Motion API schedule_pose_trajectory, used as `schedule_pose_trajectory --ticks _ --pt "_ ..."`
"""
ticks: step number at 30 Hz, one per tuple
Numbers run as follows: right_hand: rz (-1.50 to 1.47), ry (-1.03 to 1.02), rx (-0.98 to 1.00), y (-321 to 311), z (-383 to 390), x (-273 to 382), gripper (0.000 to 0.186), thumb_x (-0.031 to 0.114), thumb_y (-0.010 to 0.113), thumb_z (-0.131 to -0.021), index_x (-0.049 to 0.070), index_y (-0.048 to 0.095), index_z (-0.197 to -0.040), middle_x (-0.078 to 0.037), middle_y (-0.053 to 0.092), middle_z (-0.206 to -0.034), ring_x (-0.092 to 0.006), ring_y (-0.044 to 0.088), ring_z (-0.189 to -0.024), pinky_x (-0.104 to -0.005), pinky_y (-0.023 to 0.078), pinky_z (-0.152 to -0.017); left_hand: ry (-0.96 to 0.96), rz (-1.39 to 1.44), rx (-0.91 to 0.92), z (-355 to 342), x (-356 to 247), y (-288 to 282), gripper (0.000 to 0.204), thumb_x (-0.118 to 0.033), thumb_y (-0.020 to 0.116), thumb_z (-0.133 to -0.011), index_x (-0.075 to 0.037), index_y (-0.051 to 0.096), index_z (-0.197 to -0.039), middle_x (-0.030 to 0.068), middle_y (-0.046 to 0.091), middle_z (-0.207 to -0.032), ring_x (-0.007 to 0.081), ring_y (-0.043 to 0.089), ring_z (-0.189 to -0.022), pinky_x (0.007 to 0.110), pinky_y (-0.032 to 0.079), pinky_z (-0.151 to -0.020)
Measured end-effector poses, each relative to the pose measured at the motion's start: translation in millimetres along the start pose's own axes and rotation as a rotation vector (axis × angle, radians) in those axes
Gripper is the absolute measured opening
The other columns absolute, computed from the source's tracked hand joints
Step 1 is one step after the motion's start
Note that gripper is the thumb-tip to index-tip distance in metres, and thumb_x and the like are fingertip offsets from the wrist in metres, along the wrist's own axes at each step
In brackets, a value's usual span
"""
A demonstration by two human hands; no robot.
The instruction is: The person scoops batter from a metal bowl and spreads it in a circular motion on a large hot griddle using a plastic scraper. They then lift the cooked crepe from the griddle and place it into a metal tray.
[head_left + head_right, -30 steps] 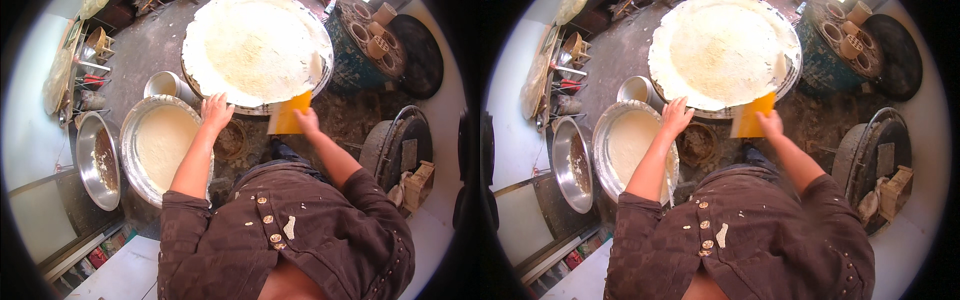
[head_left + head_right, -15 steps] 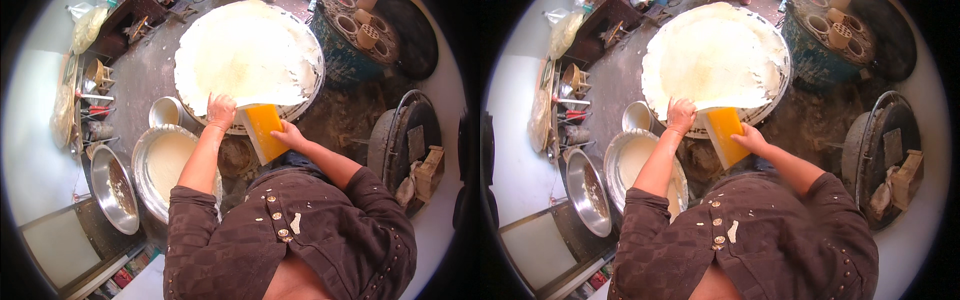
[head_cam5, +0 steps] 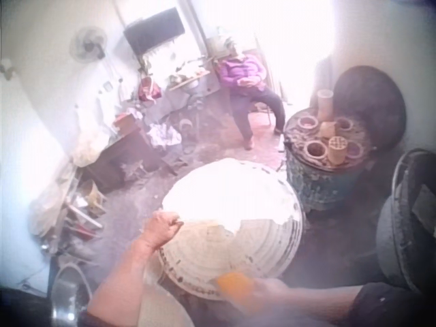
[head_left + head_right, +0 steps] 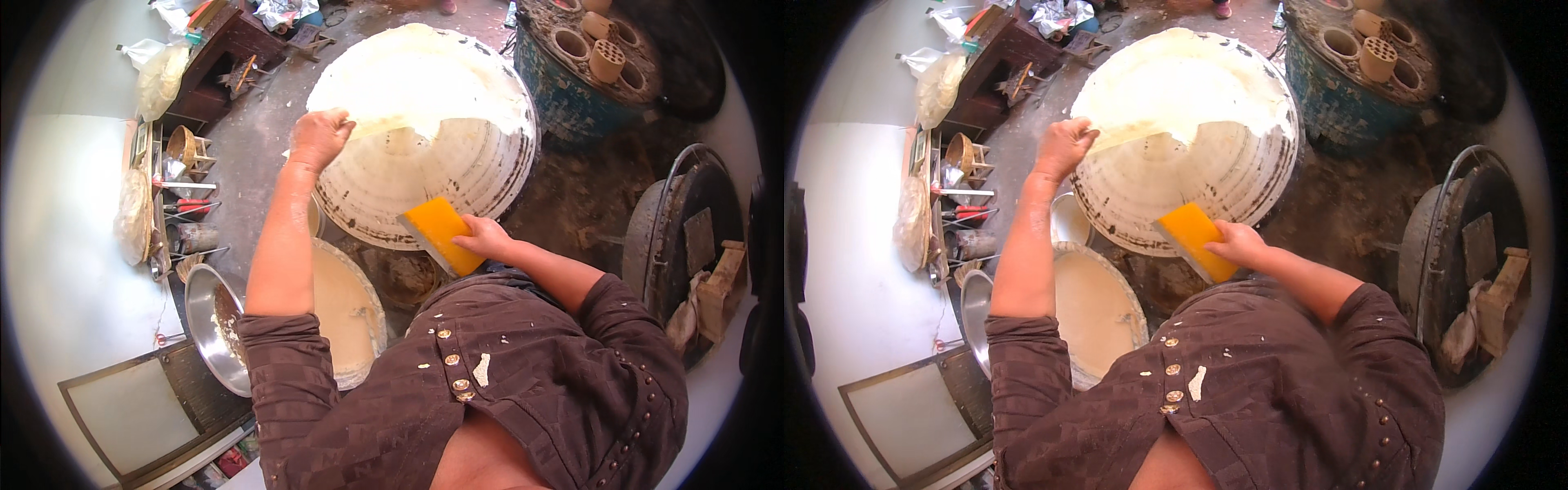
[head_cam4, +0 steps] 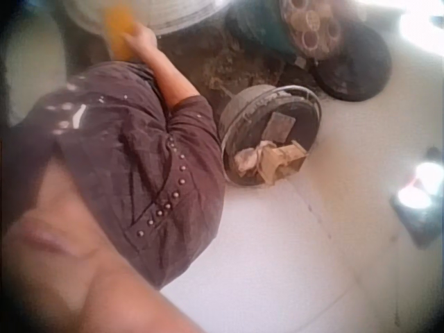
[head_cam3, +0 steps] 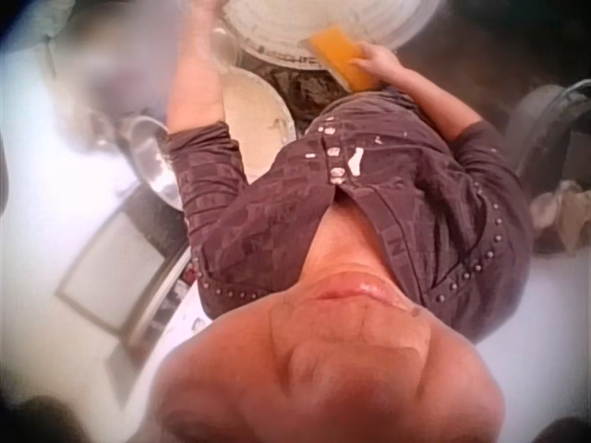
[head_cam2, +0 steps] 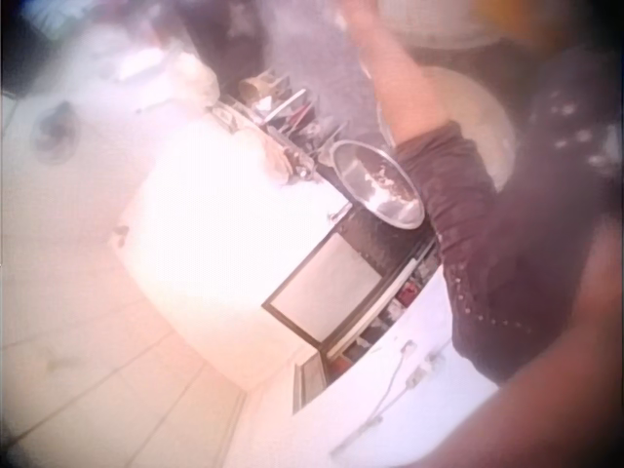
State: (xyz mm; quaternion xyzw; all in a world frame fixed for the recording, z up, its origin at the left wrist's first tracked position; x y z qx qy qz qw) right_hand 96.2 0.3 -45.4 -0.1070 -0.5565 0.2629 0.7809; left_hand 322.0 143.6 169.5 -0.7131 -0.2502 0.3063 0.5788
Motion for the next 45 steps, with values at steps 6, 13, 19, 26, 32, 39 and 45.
schedule_pose_trajectory --ticks 6,13,19,26,32,39,45 --pt "-0.132 0.110 -0.091 -21.6 2.0 -15.6 0.037 0.030 0.062 -0.073 0.007 0.056 -0.101 -0.016 0.061 -0.091 -0.0313 0.057 -0.089 -0.0371 0.045 -0.075 -0.093 0.066 -0.041 18.9 1.8 -18.4 0.018 -0.020 0.063 -0.076 -0.003 0.056 -0.071 0.0152 0.054 -0.061 0.0315 0.053 -0.055 0.034 0.039 -0.050" --pt "0.327 -0.397 -0.310 -58.7 12.3 42.9 0.035 0.008 0.057 -0.069 0.011 0.058 -0.104 -0.008 0.059 -0.093 -0.0273 0.054 -0.091 -0.0337 0.046 -0.076 -0.112 0.067 0.058 39.7 -5.2 13.8 0.016 -0.021 0.063 -0.075 -0.007 0.056 -0.073 0.0126 0.057 -0.066 0.0315 0.055 -0.062 0.036 0.043 -0.054" --pt "0.632 -0.525 -0.210 -31.0 -23.6 35.6 0.039 0.004 0.055 -0.069 0.011 0.057 -0.107 -0.008 0.055 -0.108 -0.0297 0.050 -0.099 -0.0361 0.043 -0.084 -0.115 0.065 0.089 39.0 -7.5 30.4 0.016 -0.024 0.060 -0.077 -0.008 0.057 -0.076 0.0117 0.058 -0.068 0.0327 0.056 -0.065 0.039 0.044 -0.056" --pt "0.716 -0.348 -0.343 -51.3 -96.2 12.6 0.045 0.006 0.053 -0.072 0.018 0.053 -0.115 -0.006 0.050 -0.120 -0.0274 0.043 -0.114 -0.0380 0.032 -0.097 -0.111 0.009 0.088 6.5 1.2 24.1 0.015 -0.026 0.057 -0.079 -0.012 0.056 -0.081 0.0120 0.060 -0.067 0.0331 0.058 -0.066 0.042 0.046 -0.058" --pt "0.467 -0.268 -0.476 -101.2 -132.8 0.2 0.037 0.003 0.057 -0.068 0.013 0.061 -0.104 -0.006 0.054 -0.115 -0.0287 0.048 -0.105 -0.0372 0.039 -0.088 -0.153 0.032 0.055 -22.7 10.6 3.3 0.015 -0.025 0.059 -0.078 -0.011 0.056 -0.080 0.0129 0.060 -0.069 0.0337 0.058 -0.068 0.041 0.045 -0.058" --pt "0.684 -0.291 -0.663 -112.2 -145.5 -13.8 0.039 0.004 0.058 -0.067 0.015 0.060 -0.104 -0.006 0.056 -0.110 -0.0278 0.050 -0.103 -0.0358 0.039 -0.089 -0.124 0.105 0.006 -54.6 25.6 -29.1 0.016 -0.017 0.060 -0.078 -0.004 0.059 -0.086 0.0154 0.059 -0.072 0.0259 0.058 -0.063 0.031 0.044 -0.058" --pt "0.266 0.029 -0.579 -169.2 -147.1 -55.8 0.037 0.005 0.056 -0.069 0.016 0.060 -0.104 -0.007 0.057 -0.108 -0.0244 0.053 -0.099 -0.0344 0.044 -0.081 -0.190 0.164 -0.015 -63.3 36.3 -40.2 0.016 -0.022 0.061 -0.077 -0.007 0.058 -0.082 0.0141 0.060 -0.074 0.0314 0.058 -0.069 0.036 0.044 -0.059"
Point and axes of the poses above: each hand's wrist, its own z-axis away from the middle knuckle, its own y-axis out of the palm, x = y × z, the point moved 6 cm from there along -z, towards the middle knuckle
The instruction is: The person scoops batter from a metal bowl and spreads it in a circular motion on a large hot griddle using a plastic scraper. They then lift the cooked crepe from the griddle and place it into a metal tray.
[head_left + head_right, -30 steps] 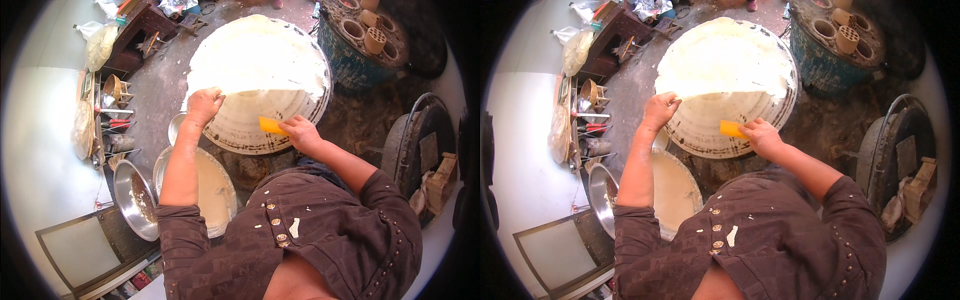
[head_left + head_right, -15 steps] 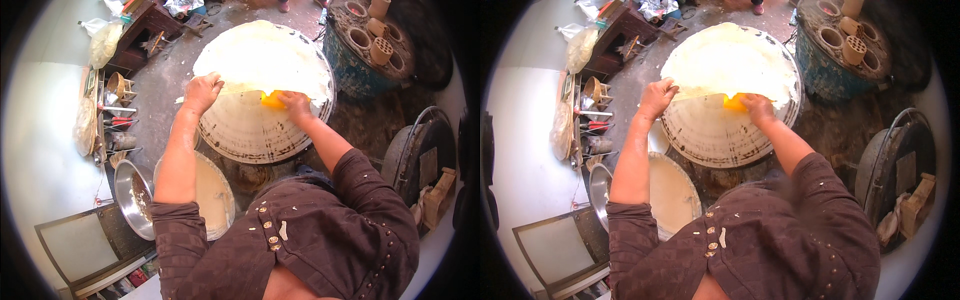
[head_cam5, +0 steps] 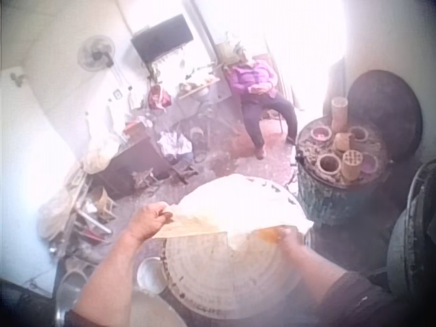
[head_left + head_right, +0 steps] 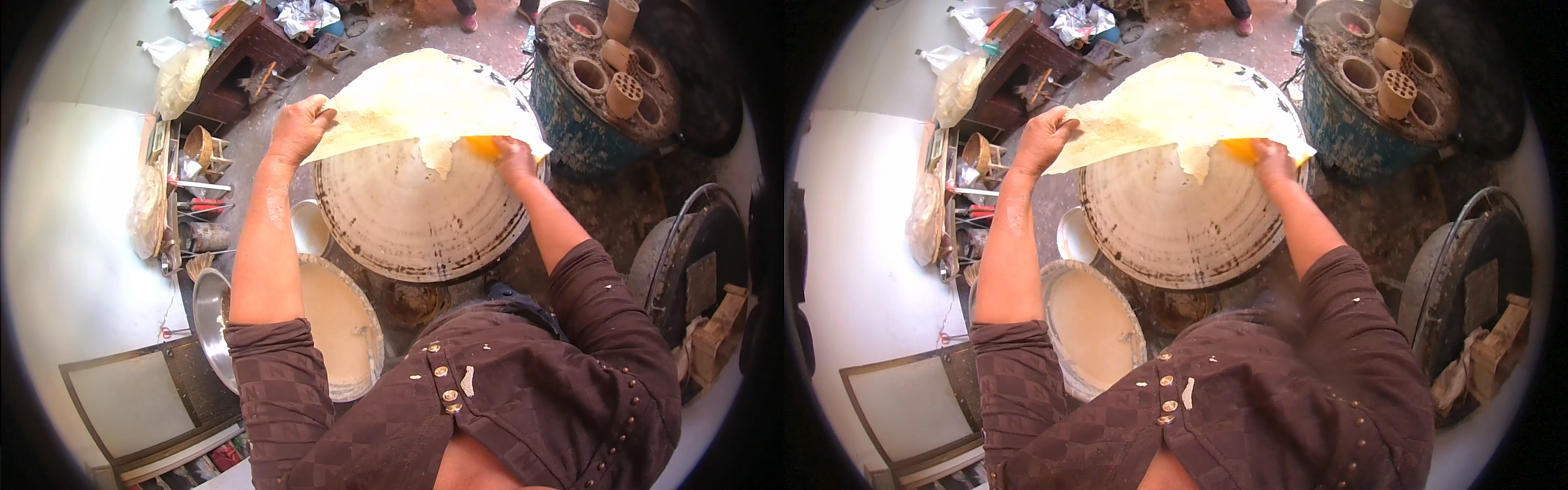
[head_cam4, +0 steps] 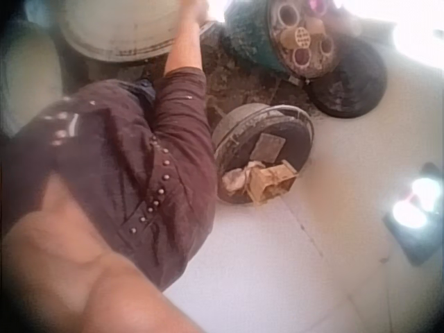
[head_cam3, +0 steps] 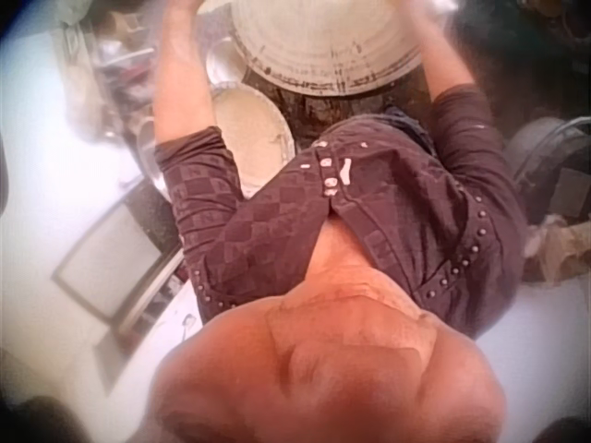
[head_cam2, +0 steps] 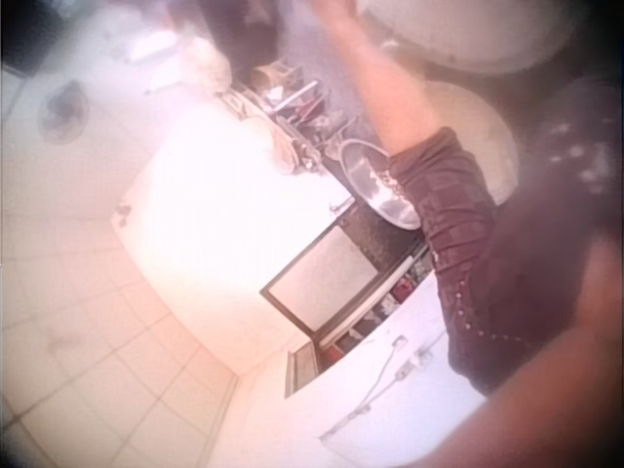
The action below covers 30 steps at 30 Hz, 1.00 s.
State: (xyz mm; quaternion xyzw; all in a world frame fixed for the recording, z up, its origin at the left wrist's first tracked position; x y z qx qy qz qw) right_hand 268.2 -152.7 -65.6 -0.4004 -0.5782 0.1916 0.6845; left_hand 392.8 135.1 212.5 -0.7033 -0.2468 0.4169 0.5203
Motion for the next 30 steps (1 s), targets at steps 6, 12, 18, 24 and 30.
schedule_pose_trajectory --ticks 6,12,18,24,30 --pt "0.234 -0.350 -0.112 -20.0 37.5 16.1 0.038 0.002 0.057 -0.067 0.014 0.060 -0.103 -0.010 0.057 -0.108 -0.0261 0.053 -0.100 -0.0364 0.045 -0.080 -0.021 0.063 0.031 7.4 -8.0 2.5 0.015 -0.017 0.059 -0.080 -0.001 0.057 -0.081 0.0110 0.059 -0.066 0.0125 0.053 -0.057 0.028 0.043 -0.056" --pt "0.132 -0.485 0.076 -39.9 123.5 41.1 0.040 0.000 0.058 -0.063 0.010 0.060 -0.102 -0.009 0.058 -0.106 -0.0292 0.052 -0.099 -0.0384 0.045 -0.080 -0.012 -0.073 0.145 73.7 -13.7 45.0 0.021 -0.023 0.059 -0.079 -0.005 0.053 -0.072 0.0165 0.054 -0.062 0.0339 0.053 -0.058 0.040 0.040 -0.052" --pt "-0.057 -0.172 0.426 -61.6 154.3 48.5 0.027 0.008 0.054 -0.069 0.009 0.060 -0.095 -0.013 0.061 -0.082 -0.0318 0.058 -0.076 -0.0386 0.047 -0.065 -0.108 0.080 0.140 142.5 -11.3 94.8 0.010 -0.020 0.060 -0.077 -0.011 0.058 -0.076 0.0123 0.058 -0.065 0.0309 0.057 -0.063 0.038 0.044 -0.055" --pt "-0.203 -0.088 0.391 -30.0 159.4 52.7 0.015 0.015 0.054 -0.072 0.009 0.057 -0.086 -0.016 0.060 -0.075 -0.0343 0.058 -0.073 -0.0423 0.046 -0.063 -0.080 -0.053 0.253 169.9 -1.4 138.4 0.021 -0.020 0.061 -0.074 -0.014 0.059 -0.093 0.0110 0.062 -0.074 0.0310 0.059 -0.069 0.039 0.047 -0.060" --pt "-0.244 -0.083 0.264 -19.0 166.9 59.1 0.012 0.016 0.057 -0.071 0.009 0.056 -0.081 -0.016 0.059 -0.074 -0.0354 0.057 -0.072 -0.0420 0.045 -0.062 -0.041 -0.043 0.345 174.1 -16.2 176.8 0.066 -0.032 0.070 -0.066 -0.014 0.043 -0.123 0.0100 0.063 -0.095 0.0327 0.059 -0.084 0.041 0.048 -0.075"
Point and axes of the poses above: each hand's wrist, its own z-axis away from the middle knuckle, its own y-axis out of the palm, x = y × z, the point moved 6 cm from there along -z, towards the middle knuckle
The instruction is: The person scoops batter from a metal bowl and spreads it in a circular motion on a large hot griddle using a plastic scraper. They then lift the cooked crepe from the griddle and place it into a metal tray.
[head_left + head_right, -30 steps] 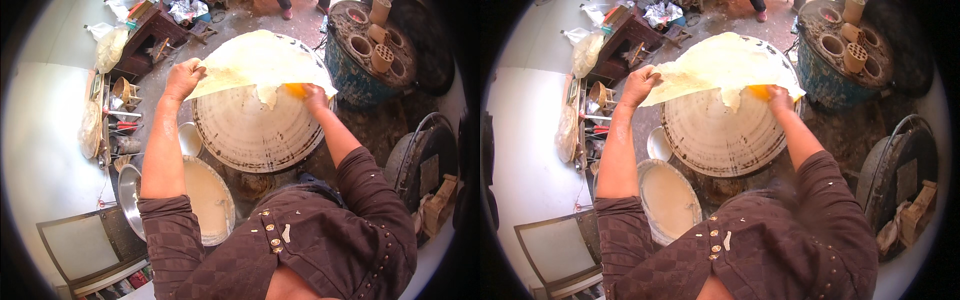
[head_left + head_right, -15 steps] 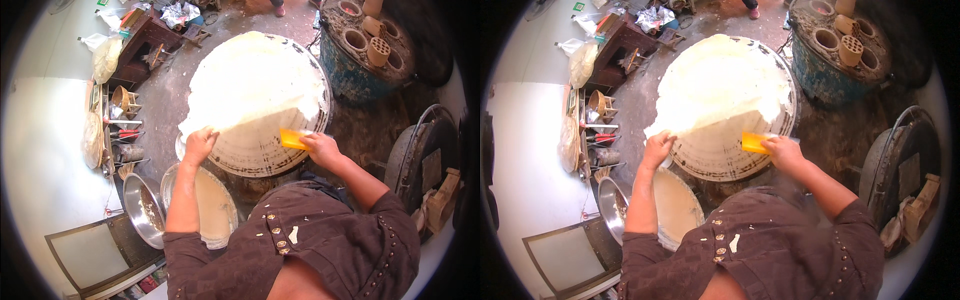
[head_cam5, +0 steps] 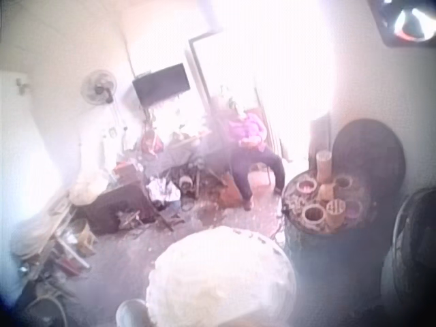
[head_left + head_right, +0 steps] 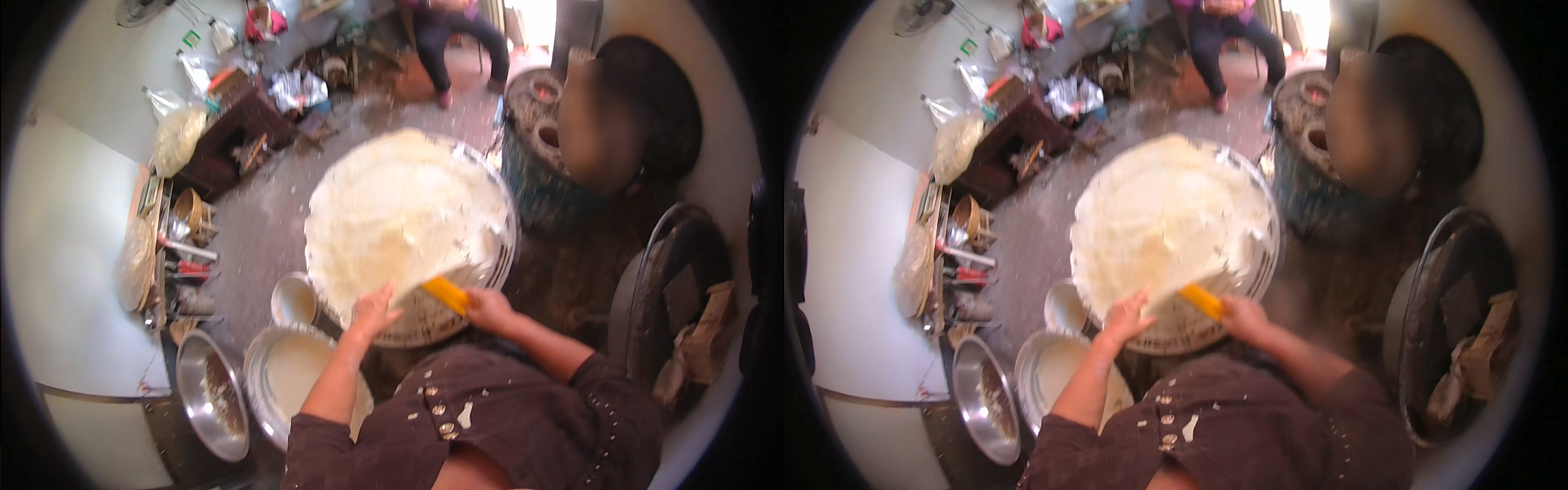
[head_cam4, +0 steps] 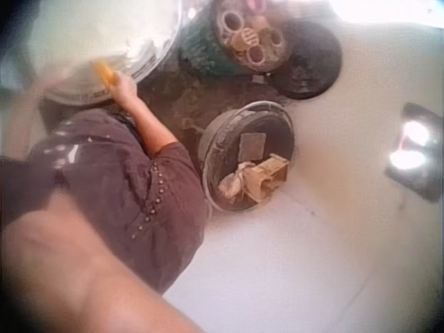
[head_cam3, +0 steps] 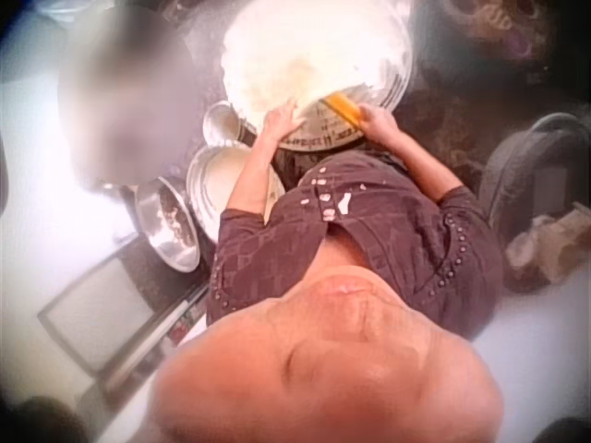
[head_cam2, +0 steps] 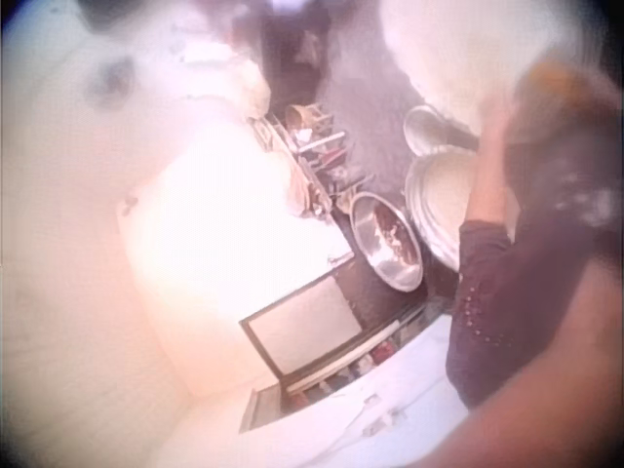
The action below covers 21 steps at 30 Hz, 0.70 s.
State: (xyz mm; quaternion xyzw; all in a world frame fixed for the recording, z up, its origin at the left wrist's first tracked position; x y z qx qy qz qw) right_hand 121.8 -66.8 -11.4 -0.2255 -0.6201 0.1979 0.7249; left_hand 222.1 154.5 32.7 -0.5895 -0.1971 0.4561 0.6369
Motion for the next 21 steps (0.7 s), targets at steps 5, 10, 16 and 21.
schedule_pose_trajectory --ticks 5,10,16,21 --pt "0.078 0.040 0.055 2.5 2.7 5.4 0.017 0.022 0.056 -0.074 0.010 0.058 -0.086 -0.017 0.060 -0.077 -0.0353 0.058 -0.076 -0.0431 0.045 -0.065 -0.109 0.043 0.090 -21.2 6.0 29.3 0.058 -0.038 0.066 -0.067 -0.017 0.050 -0.118 0.0092 0.063 -0.094 0.0301 0.059 -0.087 0.040 0.047 -0.075" --pt "0.110 0.021 0.030 -1.5 8.3 18.9 0.017 0.022 0.055 -0.074 0.011 0.059 -0.086 -0.017 0.060 -0.077 -0.0353 0.058 -0.076 -0.0434 0.045 -0.065 -0.152 0.097 0.007 -18.6 19.8 45.1 0.037 -0.039 0.062 -0.070 -0.016 0.063 -0.099 0.0141 0.063 -0.089 0.0324 0.060 -0.082 0.041 0.047 -0.072" --pt "0.415 -0.265 -0.041 0.4 25.8 36.9 0.014 0.013 0.054 -0.074 0.012 0.059 -0.086 -0.009 0.061 -0.079 -0.0308 0.056 -0.070 -0.0400 0.046 -0.059 -0.105 0.016 -0.198 -27.2 19.0 -7.5 0.024 -0.030 0.054 -0.074 -0.008 0.063 -0.073 0.0196 0.059 -0.070 0.0371 0.058 -0.067 0.046 0.046 -0.059" --pt "0.503 -0.430 -0.025 20.2 12.0 25.7 0.033 0.009 0.057 -0.068 0.011 0.058 -0.100 -0.006 0.057 -0.101 -0.0262 0.052 -0.093 -0.0350 0.044 -0.079 -0.064 -0.129 -0.103 -61.1 3.1 -103.7 0.023 -0.033 0.057 -0.077 -0.012 0.065 -0.075 0.0138 0.062 -0.073 0.0310 0.060 -0.068 0.041 0.048 -0.060"
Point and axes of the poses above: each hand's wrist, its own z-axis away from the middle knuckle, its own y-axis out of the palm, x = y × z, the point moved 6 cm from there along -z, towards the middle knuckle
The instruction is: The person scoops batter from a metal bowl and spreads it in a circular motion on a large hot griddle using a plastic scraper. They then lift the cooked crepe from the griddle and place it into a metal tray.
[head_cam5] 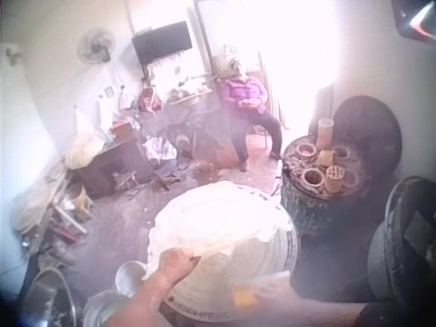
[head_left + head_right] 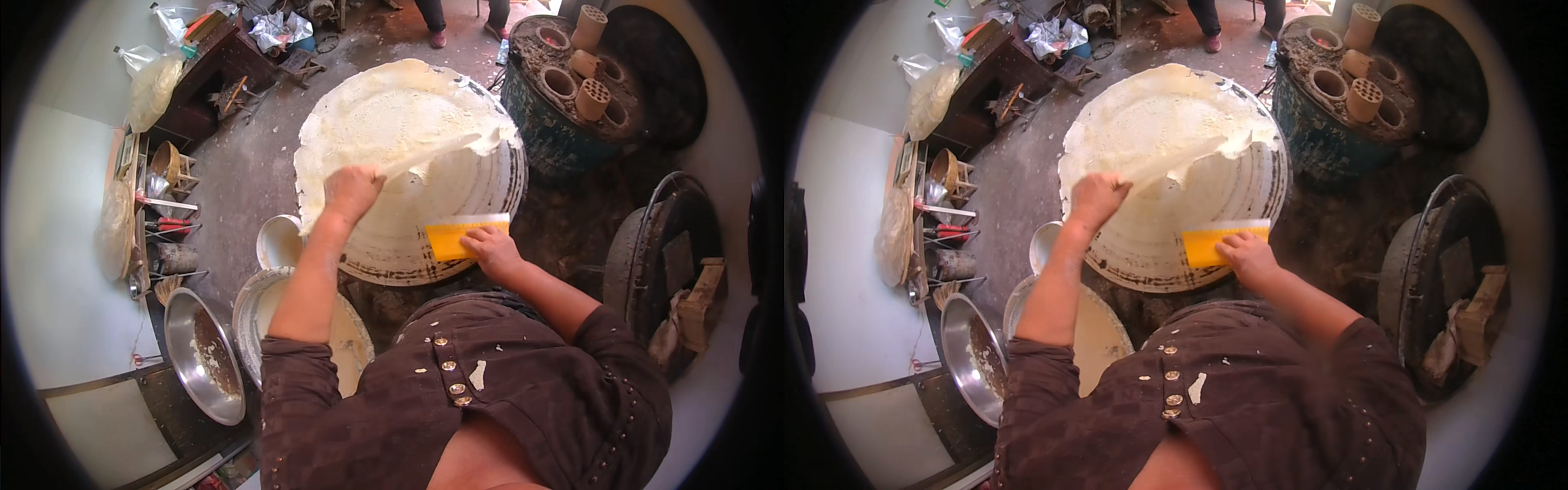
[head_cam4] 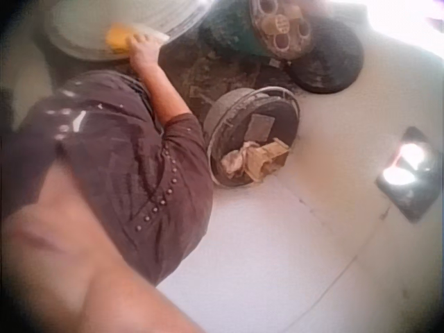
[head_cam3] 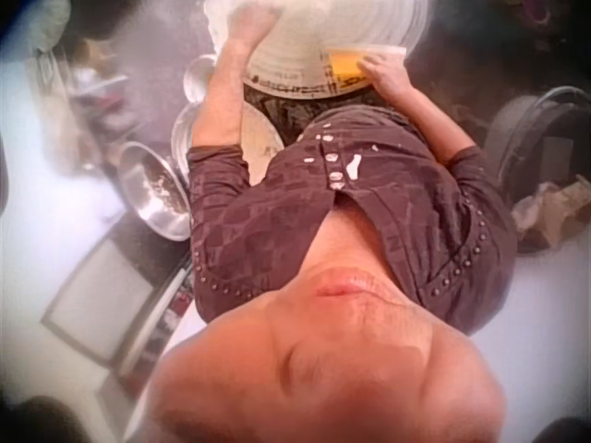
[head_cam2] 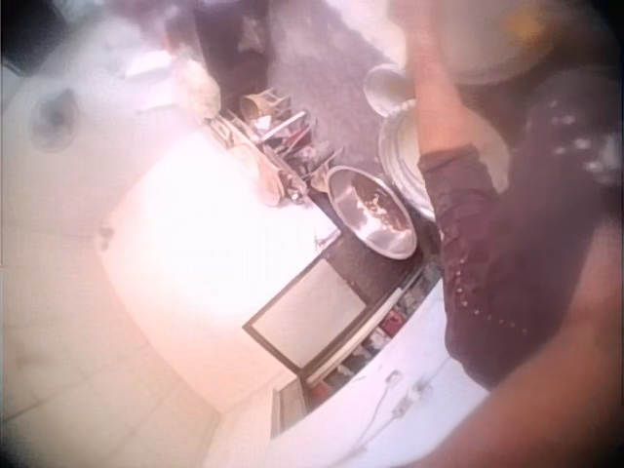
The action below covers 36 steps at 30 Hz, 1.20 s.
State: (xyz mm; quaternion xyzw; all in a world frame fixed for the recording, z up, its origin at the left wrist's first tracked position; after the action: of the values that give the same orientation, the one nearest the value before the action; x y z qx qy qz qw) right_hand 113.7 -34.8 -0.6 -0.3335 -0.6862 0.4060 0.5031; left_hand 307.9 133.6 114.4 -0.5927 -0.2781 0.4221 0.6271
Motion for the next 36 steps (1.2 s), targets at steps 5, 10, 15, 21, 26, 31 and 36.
schedule_pose_trajectory --ticks 5,10,15,21,26,31,36 --pt "0.091 0.012 -0.074 17.9 -57.0 -43.0 0.036 0.004 0.056 -0.067 0.012 0.059 -0.102 -0.006 0.057 -0.104 -0.0270 0.050 -0.098 -0.0358 0.042 -0.083 0.022 -0.071 -0.036 -26.6 -8.5 -53.8 0.023 -0.033 0.059 -0.076 -0.011 0.065 -0.077 0.0129 0.063 -0.075 0.0296 0.060 -0.072 0.039 0.048 -0.065" --pt "0.076 0.006 -0.118 28.9 -123.2 -82.2 0.037 0.003 0.055 -0.068 0.014 0.059 -0.102 -0.004 0.057 -0.105 -0.0259 0.052 -0.098 -0.0330 0.041 -0.085 0.061 -0.073 -0.049 -48.5 -6.8 -61.4 0.028 -0.034 0.062 -0.073 -0.006 0.063 -0.071 0.0151 0.061 -0.069 0.0312 0.060 -0.068 0.038 0.046 -0.061" --pt "0.084 0.100 0.016 39.5 -169.3 -113.7 0.034 0.004 0.051 -0.072 0.016 0.058 -0.103 -0.001 0.057 -0.108 -0.0222 0.052 -0.101 -0.0295 0.042 -0.085 0.035 -0.118 -0.015 -69.8 -2.2 -73.5 0.026 -0.035 0.060 -0.076 -0.010 0.066 -0.077 0.0131 0.063 -0.075 0.0301 0.060 -0.072 0.039 0.048 -0.066" --pt "0.021 0.090 -0.050 31.4 -176.9 -132.6 0.038 0.003 0.054 -0.069 0.014 0.060 -0.104 -0.005 0.057 -0.111 -0.0242 0.053 -0.101 -0.0317 0.043 -0.085 0.061 -0.064 -0.069 -93.6 0.8 -119.8 0.023 -0.033 0.063 -0.074 -0.010 0.066 -0.077 0.0130 0.063 -0.074 0.0301 0.061 -0.071 0.038 0.048 -0.064" --pt "0.011 0.044 -0.077 23.9 -172.0 -133.1 0.038 0.003 0.054 -0.069 0.015 0.060 -0.104 -0.006 0.057 -0.110 -0.0252 0.055 -0.099 -0.0321 0.044 -0.084 0.071 -0.107 -0.069 -103.9 -1.6 -136.6 0.022 -0.029 0.064 -0.073 -0.008 0.065 -0.078 0.0136 0.062 -0.074 0.0312 0.060 -0.072 0.038 0.046 -0.064" --pt "0.108 -0.100 -0.029 29.8 -170.8 -100.1 0.028 0.004 0.052 -0.070 0.013 0.059 -0.096 -0.003 0.058 -0.101 -0.0220 0.056 -0.094 -0.0321 0.044 -0.079 0.127 -0.077 -0.101 -113.5 -2.3 -141.6 0.023 -0.026 0.064 -0.074 -0.003 0.065 -0.079 0.0155 0.061 -0.070 0.0259 0.060 -0.063 0.032 0.045 -0.060" --pt "0.193 -0.031 -0.061 41.3 -212.7 -102.5 0.023 0.005 0.051 -0.072 0.012 0.059 -0.093 -0.003 0.059 -0.096 -0.0217 0.057 -0.092 -0.0334 0.045 -0.076 0.092 -0.044 -0.066 -125.0 -2.1 -147.7 0.021 -0.021 0.065 -0.074 -0.002 0.064 -0.082 0.0146 0.062 -0.070 0.0187 0.058 -0.060 0.030 0.044 -0.060"
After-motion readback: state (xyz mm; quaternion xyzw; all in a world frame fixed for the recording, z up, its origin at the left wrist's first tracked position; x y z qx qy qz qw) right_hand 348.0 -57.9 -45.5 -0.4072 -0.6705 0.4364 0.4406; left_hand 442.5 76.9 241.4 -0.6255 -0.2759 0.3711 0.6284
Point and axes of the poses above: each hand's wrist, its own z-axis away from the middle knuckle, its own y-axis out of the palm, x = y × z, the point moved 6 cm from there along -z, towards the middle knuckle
